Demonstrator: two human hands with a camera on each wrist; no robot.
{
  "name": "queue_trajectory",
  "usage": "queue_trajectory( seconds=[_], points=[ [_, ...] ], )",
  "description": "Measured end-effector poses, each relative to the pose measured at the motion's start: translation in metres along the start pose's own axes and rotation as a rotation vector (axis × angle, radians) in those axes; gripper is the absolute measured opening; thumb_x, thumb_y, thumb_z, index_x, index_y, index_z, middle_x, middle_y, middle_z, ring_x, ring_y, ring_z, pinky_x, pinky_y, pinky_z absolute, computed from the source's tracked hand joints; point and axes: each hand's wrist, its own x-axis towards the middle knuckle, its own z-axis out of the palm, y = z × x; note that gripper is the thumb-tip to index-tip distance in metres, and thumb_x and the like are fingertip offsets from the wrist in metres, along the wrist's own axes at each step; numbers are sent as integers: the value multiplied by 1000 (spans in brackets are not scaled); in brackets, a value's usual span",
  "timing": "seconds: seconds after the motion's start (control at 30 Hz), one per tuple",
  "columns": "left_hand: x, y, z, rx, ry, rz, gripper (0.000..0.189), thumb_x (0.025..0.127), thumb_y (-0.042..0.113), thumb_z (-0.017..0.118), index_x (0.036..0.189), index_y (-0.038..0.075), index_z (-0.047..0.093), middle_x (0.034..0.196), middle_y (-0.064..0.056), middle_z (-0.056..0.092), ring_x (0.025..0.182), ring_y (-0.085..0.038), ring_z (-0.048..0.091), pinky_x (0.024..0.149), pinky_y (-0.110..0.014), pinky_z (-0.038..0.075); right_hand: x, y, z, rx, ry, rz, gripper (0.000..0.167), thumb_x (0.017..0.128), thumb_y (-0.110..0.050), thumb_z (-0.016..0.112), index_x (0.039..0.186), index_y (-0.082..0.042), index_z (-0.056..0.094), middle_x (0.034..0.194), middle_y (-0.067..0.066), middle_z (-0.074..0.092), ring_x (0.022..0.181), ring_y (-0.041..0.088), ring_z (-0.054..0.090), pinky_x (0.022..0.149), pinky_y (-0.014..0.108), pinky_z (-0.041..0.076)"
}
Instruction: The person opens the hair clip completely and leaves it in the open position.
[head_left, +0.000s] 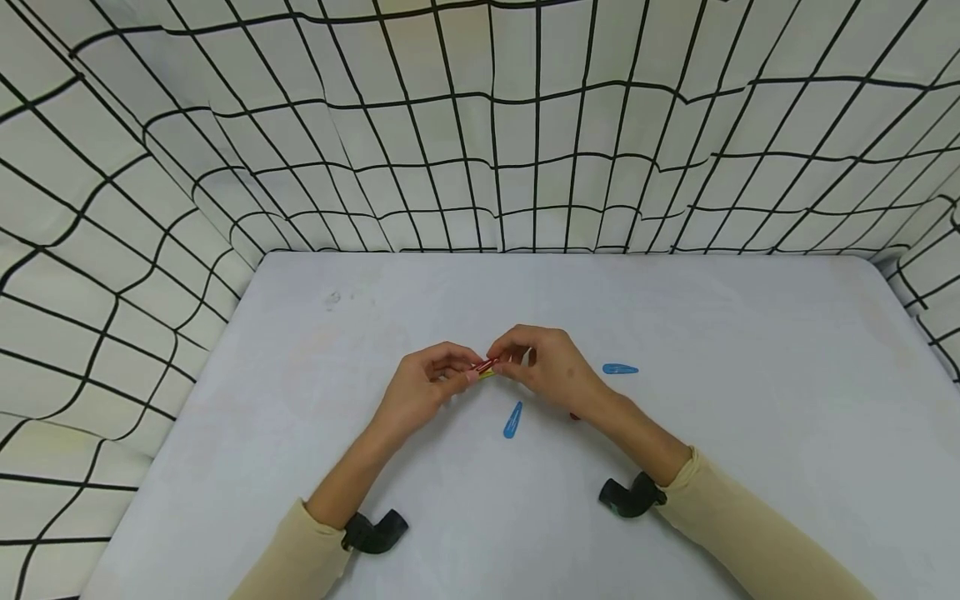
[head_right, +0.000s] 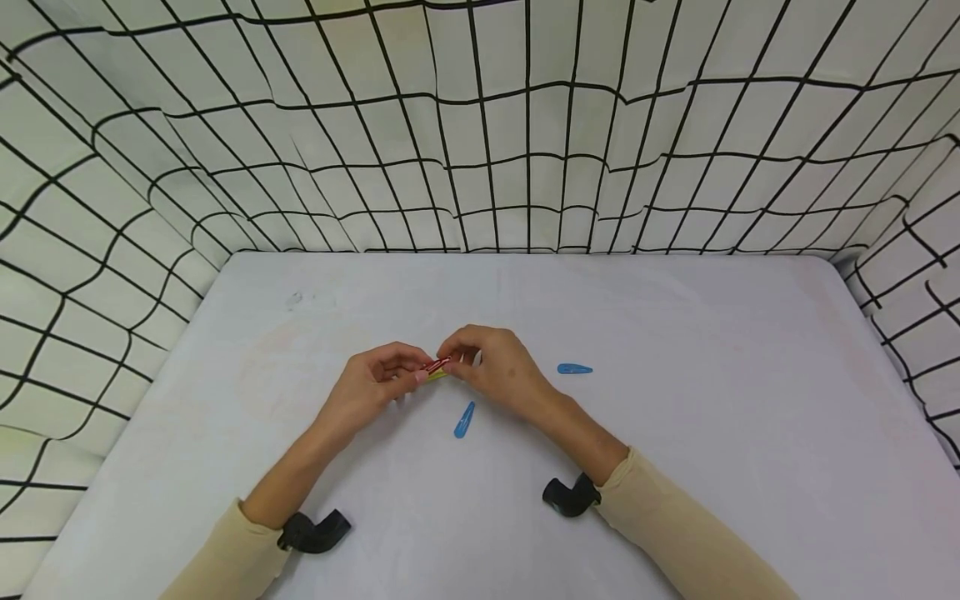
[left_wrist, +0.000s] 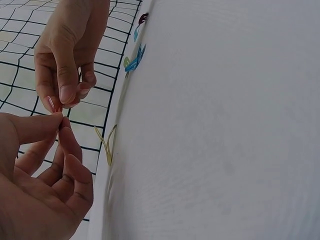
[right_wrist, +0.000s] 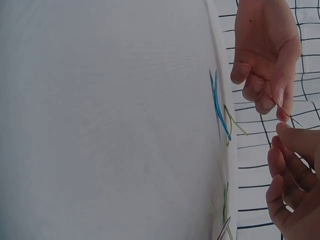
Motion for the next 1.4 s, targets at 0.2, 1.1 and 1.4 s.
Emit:
queue_trajectory(
  seconds=[0.2, 1.1, 1.4],
  points=[
    [0, 0, -1, 12, -8, -19, 15, 96, 16, 75, 111, 18, 75, 95, -6, 74, 79, -25, 62, 59, -23, 45, 0, 1, 0, -33, -19, -22, 13, 91, -13, 81, 103, -18, 79, 94, -7, 76, 84, 9, 62, 74, 24, 51],
    [-5, 1, -2, 316, 12, 134, 19, 90, 9, 80, 107, 16, 78, 101, -1, 77, 84, -13, 67, 74, -24, 54, 0, -6, 5, -120, -91, 83, 13, 88, -14, 84, 100, -17, 81, 88, -6, 72, 80, 9, 60, 69, 21, 50],
    [-7, 1, -2, 377, 16, 134, 21, 87, 7, 82, 106, 16, 79, 101, 0, 75, 85, -13, 67, 71, -24, 51, 1, -6, 8, -130, -142, 119, 14, 88, -12, 84, 101, -14, 81, 91, -3, 74, 79, 9, 60, 69, 20, 49]
  ],
)
